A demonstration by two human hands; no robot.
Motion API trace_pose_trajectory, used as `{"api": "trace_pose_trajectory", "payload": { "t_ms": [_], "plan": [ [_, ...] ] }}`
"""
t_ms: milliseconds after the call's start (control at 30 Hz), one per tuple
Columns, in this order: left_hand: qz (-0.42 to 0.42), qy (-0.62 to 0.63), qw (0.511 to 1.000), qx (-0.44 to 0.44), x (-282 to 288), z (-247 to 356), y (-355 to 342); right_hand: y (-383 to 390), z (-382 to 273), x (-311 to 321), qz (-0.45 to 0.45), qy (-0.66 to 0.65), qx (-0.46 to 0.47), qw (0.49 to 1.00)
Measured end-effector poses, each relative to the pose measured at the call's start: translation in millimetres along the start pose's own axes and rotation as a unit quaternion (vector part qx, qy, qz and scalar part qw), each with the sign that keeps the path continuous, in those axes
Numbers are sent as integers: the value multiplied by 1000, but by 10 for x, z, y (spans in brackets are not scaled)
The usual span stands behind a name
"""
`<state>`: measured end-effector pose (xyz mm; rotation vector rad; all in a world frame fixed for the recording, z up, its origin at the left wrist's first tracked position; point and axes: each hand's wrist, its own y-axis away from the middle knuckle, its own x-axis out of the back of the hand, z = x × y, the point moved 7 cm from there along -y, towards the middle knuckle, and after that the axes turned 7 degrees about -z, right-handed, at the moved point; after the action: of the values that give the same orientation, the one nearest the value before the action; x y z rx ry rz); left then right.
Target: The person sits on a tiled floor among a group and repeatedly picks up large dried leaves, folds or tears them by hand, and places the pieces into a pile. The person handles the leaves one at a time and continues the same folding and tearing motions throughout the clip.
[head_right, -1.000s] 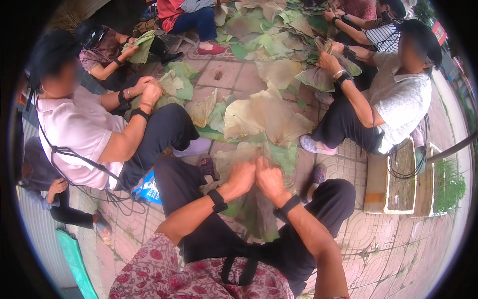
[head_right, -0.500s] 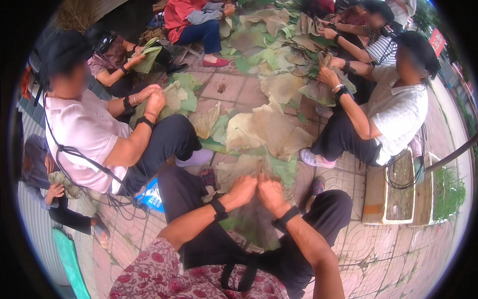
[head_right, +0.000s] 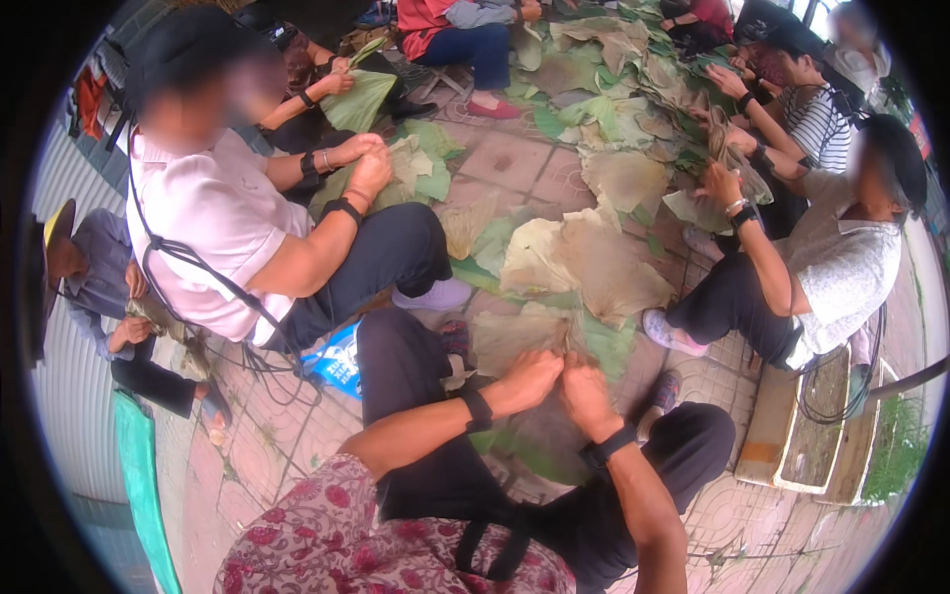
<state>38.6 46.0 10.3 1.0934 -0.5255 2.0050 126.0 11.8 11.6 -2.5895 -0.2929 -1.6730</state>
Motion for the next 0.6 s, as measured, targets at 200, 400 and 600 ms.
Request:
{"api": "trace_pose_trajectory", "payload": {
  "t_ms": [200,400,600],
  "plan": [
    [56,59,996,-36,-181,-42,-1,25,111,-89,23,-42,30,998],
    [81,87,993,-28,-57,-28,15,-54,66,-7,84,-110,37,990],
    [73,60,995,-38,-177,-30,-45,-108,184,-56,69,-213,31,974]
  ]
}}
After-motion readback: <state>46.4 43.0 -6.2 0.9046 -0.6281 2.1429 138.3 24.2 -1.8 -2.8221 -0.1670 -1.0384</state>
